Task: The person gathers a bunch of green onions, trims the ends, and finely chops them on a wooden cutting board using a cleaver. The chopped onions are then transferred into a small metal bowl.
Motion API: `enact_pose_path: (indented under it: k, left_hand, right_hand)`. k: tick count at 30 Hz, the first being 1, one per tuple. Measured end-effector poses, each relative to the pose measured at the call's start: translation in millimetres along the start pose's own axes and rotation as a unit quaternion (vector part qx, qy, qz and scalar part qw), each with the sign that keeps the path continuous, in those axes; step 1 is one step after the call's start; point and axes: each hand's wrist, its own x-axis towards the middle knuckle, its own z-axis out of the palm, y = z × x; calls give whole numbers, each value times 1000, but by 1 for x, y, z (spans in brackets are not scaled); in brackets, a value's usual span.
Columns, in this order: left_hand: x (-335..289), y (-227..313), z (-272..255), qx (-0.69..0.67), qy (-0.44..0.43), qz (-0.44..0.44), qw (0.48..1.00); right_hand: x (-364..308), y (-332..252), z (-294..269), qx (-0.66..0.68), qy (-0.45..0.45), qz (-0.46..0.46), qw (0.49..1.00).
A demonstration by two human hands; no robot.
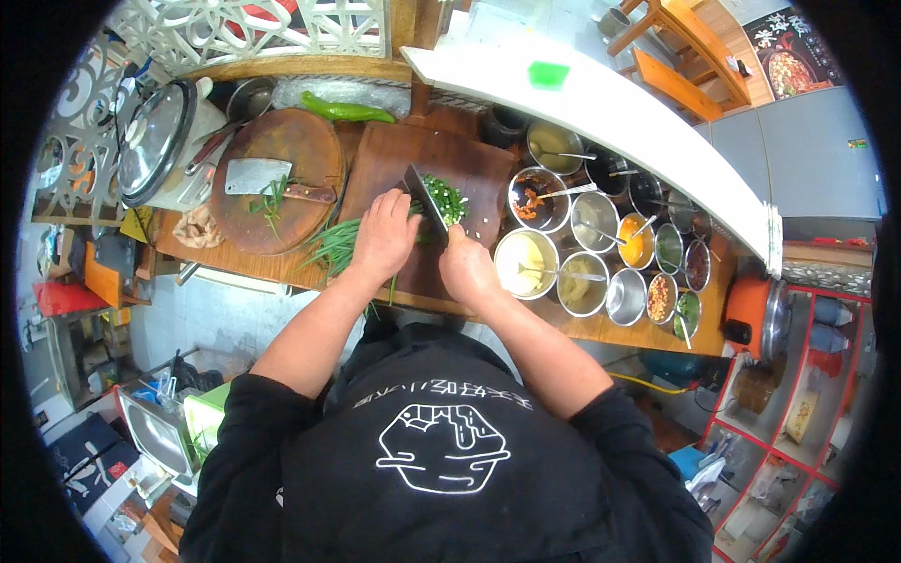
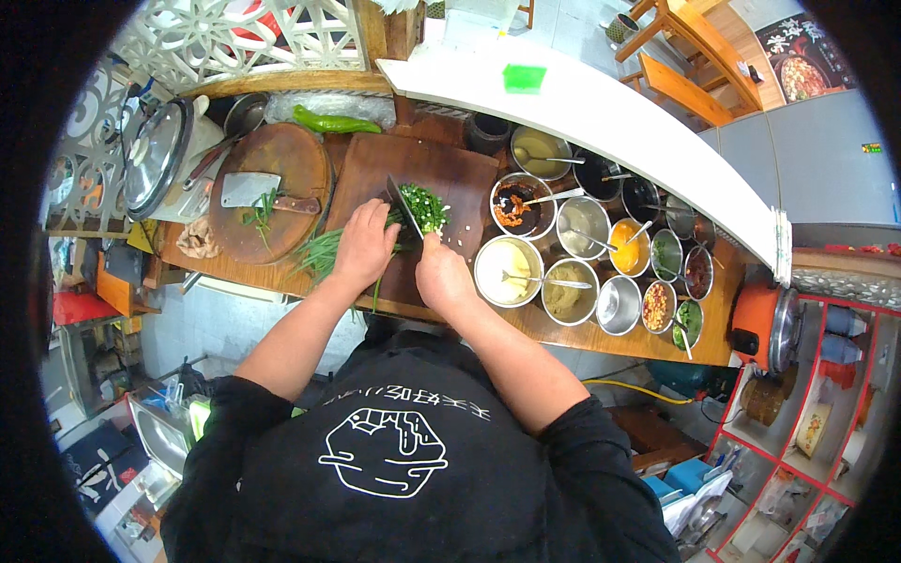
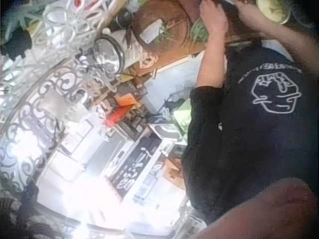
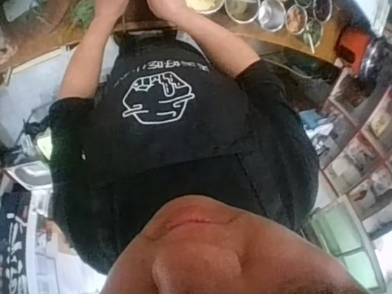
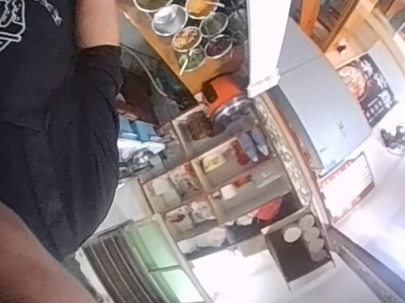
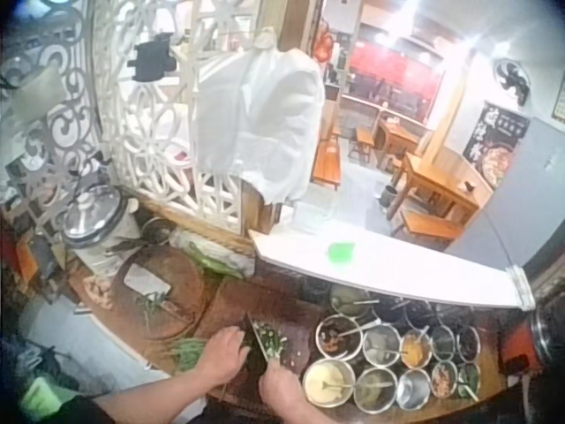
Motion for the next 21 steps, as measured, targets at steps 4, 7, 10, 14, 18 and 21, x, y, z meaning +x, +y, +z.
enact_pose_path:
  k: [4,7,10,14,18,21]
  left_hand:
    - [-2,-5,12,57,-36,3,998]
    - [-5,-5,19,88,6,34,995]
    - [-5,-5,19,95,-17,31,995]
    - [-9,-12,28,99,-3,26,995]
    - [-6,-9,21,86,-11,38,996]
    - [-7,-10,22,83,-13,40,996]
  right_hand:
    - [1,-3,-2,-7,-1,2,1000]
    - [1,-7,-11,-19,1,8,1000]
    - [-1,-27,-41,-37,-28,2,999]
    - [-2,-48,-68,-58,-92,-3,994]
    - [4,-28,-28,-39,-87,18,995]
    - [13,-19,-12,-26,-71,21,997]
